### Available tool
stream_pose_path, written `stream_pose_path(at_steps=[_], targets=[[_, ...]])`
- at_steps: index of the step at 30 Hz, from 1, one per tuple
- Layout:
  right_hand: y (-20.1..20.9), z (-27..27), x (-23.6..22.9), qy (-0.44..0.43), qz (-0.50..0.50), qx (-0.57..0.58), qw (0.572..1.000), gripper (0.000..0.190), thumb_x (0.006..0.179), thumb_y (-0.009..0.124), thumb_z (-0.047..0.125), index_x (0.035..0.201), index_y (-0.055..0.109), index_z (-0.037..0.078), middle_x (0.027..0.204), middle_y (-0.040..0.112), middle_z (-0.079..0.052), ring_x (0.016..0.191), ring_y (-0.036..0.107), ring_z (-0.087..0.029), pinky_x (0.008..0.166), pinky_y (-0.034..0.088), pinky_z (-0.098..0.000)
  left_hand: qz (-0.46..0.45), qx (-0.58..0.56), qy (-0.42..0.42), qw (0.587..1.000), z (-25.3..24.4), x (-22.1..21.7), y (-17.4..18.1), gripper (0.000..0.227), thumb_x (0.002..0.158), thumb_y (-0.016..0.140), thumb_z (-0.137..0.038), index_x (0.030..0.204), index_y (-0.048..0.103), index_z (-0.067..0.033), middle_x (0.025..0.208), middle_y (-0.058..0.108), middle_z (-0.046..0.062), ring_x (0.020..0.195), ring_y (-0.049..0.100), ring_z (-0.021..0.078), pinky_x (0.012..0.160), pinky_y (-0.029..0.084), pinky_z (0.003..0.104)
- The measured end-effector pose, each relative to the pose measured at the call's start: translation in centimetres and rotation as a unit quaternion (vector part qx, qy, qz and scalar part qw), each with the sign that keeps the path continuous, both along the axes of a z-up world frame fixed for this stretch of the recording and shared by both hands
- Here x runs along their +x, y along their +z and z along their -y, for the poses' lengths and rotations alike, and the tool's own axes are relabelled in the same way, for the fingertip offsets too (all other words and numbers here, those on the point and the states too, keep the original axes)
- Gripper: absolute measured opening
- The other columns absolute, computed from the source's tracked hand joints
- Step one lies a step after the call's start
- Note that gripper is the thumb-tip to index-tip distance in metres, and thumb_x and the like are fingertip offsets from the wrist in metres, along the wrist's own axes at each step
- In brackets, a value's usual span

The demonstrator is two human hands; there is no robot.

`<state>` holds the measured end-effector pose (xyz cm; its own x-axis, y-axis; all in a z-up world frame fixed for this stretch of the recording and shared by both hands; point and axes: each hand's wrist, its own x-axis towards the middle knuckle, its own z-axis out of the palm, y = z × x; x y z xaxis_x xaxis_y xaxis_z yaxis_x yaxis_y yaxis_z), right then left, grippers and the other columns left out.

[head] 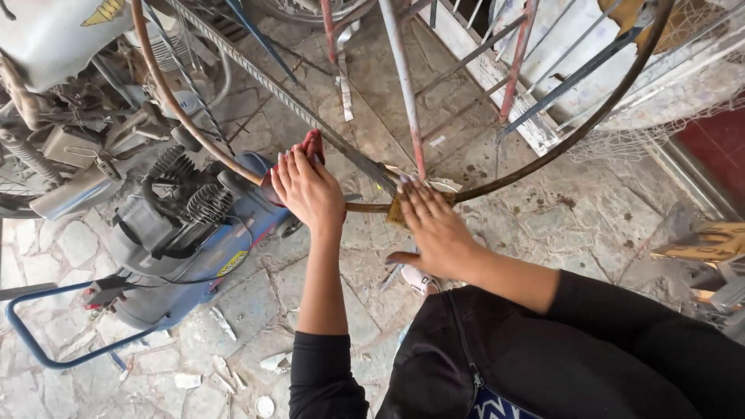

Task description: Wet sanding a large metal ring with sandpaper and wiping it clean with a cloth in a workshop.

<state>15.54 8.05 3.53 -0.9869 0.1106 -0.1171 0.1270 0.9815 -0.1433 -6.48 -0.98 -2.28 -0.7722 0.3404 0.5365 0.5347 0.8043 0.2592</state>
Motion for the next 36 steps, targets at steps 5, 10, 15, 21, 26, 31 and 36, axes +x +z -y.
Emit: stream_pose_path(at_steps=[5, 10, 15, 21, 26, 31, 36], targets=[[2.1, -1.9, 1.9, -0.032, -0.028, 0.003, 0.999, 0.111, 0.080, 0.051, 0.083, 0.143, 0.045, -0.008, 0.145, 0.041, -0.032, 0.139, 0.034, -0.043, 0.118, 0.023, -0.0514, 0.007, 0.000, -0.010, 1.000, 0.0, 0.5, 0.1, 0.043, 0.093, 0.062, -0.023, 0.131, 0.063, -0.0028, 0.128, 0.068, 0.016, 0.132, 0.056, 0.0305, 0.121, 0.026, 0.045], [2.3, -6.2, 5.7, -0.164, 0.011, 0.060, 0.985, 0.123, 0.083, 0.036, 0.089, 0.154, 0.028, -0.011, 0.158, 0.031, -0.034, 0.151, 0.026, -0.044, 0.124, 0.016, -0.0488, 0.009, 0.015, -0.002, 1.000, -0.5, 0.2, 0.4, 0.043, 0.092, 0.061, -0.023, 0.131, 0.063, -0.0028, 0.127, 0.068, 0.016, 0.133, 0.055, 0.0302, 0.121, 0.025, 0.046], [3.0, -1.9, -0.1, -0.066, -0.162, 0.068, 0.982, 0.102, 0.088, 0.059, 0.070, 0.148, 0.038, -0.009, 0.135, 0.054, -0.031, 0.135, 0.045, -0.039, 0.120, 0.028, -0.0500, 0.007, 0.017, -0.001, 1.000, -0.1, 0.4, 0.3, 0.044, 0.090, 0.062, -0.022, 0.130, 0.064, -0.0033, 0.127, 0.069, 0.016, 0.132, 0.056, 0.0306, 0.120, 0.027, 0.046], [-5.6, -1.2, -2.7, -0.013, -0.250, 0.085, 0.964, 0.061, 0.089, 0.066, 0.038, 0.134, 0.060, -0.003, 0.122, 0.067, -0.023, 0.117, 0.065, -0.034, 0.102, 0.047, -0.0422, -0.001, 0.019, -0.010, 1.000, 0.2, 1.1, 0.6, 0.043, 0.090, 0.062, -0.020, 0.129, 0.065, -0.0006, 0.125, 0.069, 0.018, 0.131, 0.057, 0.0321, 0.119, 0.028, 0.046], [-4.1, -8.9, 3.5, -0.053, -0.193, 0.053, 0.978, 0.040, 0.088, 0.067, 0.033, 0.113, 0.071, 0.002, 0.086, 0.075, -0.016, 0.089, 0.073, -0.030, 0.087, 0.053, -0.0413, -0.001, 0.028, -0.003, 1.000, -0.5, 0.5, 0.6, 0.043, 0.091, 0.062, -0.021, 0.129, 0.064, -0.0022, 0.127, 0.069, 0.017, 0.131, 0.058, 0.0312, 0.120, 0.028, 0.046], [-1.7, -8.1, 2.7, -0.110, -0.162, 0.171, 0.965, 0.046, 0.089, 0.064, 0.048, 0.108, 0.075, 0.008, 0.084, 0.075, -0.015, 0.089, 0.074, -0.031, 0.085, 0.053, -0.0414, -0.005, 0.030, 0.009, 1.000, -0.3, 0.2, -0.1, 0.043, 0.091, 0.061, -0.022, 0.129, 0.064, -0.0034, 0.127, 0.069, 0.015, 0.131, 0.057, 0.0301, 0.120, 0.029, 0.046], [-1.1, -4.3, -0.9, -0.070, -0.227, 0.063, 0.969, 0.051, 0.084, 0.070, 0.044, 0.108, 0.072, -0.002, 0.085, 0.074, -0.020, 0.094, 0.071, -0.039, 0.089, 0.050, -0.0497, 0.000, 0.032, 0.003, 0.999, -0.3, 0.6, -0.2, 0.044, 0.090, 0.062, -0.021, 0.130, 0.064, -0.0030, 0.127, 0.069, 0.016, 0.132, 0.057, 0.0307, 0.120, 0.028, 0.046]])
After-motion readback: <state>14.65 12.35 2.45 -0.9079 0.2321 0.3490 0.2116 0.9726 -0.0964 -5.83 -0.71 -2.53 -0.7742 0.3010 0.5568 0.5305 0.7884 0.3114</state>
